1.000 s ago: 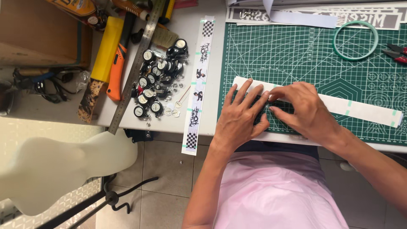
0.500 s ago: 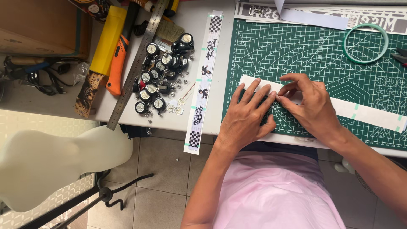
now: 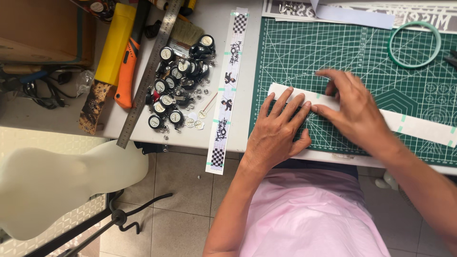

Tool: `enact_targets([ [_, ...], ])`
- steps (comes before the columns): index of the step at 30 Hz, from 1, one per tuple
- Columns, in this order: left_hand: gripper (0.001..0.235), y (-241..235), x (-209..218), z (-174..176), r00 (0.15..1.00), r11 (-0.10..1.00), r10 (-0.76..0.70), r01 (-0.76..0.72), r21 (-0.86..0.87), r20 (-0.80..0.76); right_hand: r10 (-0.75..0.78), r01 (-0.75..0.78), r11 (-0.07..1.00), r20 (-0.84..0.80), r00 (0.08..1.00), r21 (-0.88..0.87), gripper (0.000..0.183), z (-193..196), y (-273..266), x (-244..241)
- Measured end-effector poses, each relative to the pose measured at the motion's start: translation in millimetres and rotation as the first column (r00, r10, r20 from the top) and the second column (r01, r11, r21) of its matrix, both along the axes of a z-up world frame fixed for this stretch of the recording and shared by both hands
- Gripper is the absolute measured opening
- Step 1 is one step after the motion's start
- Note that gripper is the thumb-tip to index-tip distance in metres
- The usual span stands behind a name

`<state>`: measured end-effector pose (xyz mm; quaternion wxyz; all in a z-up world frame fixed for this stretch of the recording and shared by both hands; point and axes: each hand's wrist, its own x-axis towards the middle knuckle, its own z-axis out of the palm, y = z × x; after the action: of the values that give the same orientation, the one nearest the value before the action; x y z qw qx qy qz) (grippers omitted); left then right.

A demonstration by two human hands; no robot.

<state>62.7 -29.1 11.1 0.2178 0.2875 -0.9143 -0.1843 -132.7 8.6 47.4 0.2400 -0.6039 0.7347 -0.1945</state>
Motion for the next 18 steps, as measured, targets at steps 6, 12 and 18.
enact_targets([
  [6, 0.052, 2, 2, 0, 0.999, 1.000, -0.024, 0.024, 0.018, 0.028, 0.170, -0.162, 0.984, -0.105, 0.980, 0.080, 0.080, 3, -17, -21],
  [12, 0.054, 0, -2, 12, 1.000, 0.999, -0.020, 0.021, -0.027, 0.008, 0.024, -0.003, 0.995, 0.213, 0.977, -0.097, 0.064, 7, 5, -48],
  [18, 0.053, 3, 1, 2, 0.999, 0.998, -0.016, 0.013, -0.055, -0.047, 0.013, -0.076, 0.987, -0.410, 0.912, -0.138, 0.040, 11, 91, -61],
])
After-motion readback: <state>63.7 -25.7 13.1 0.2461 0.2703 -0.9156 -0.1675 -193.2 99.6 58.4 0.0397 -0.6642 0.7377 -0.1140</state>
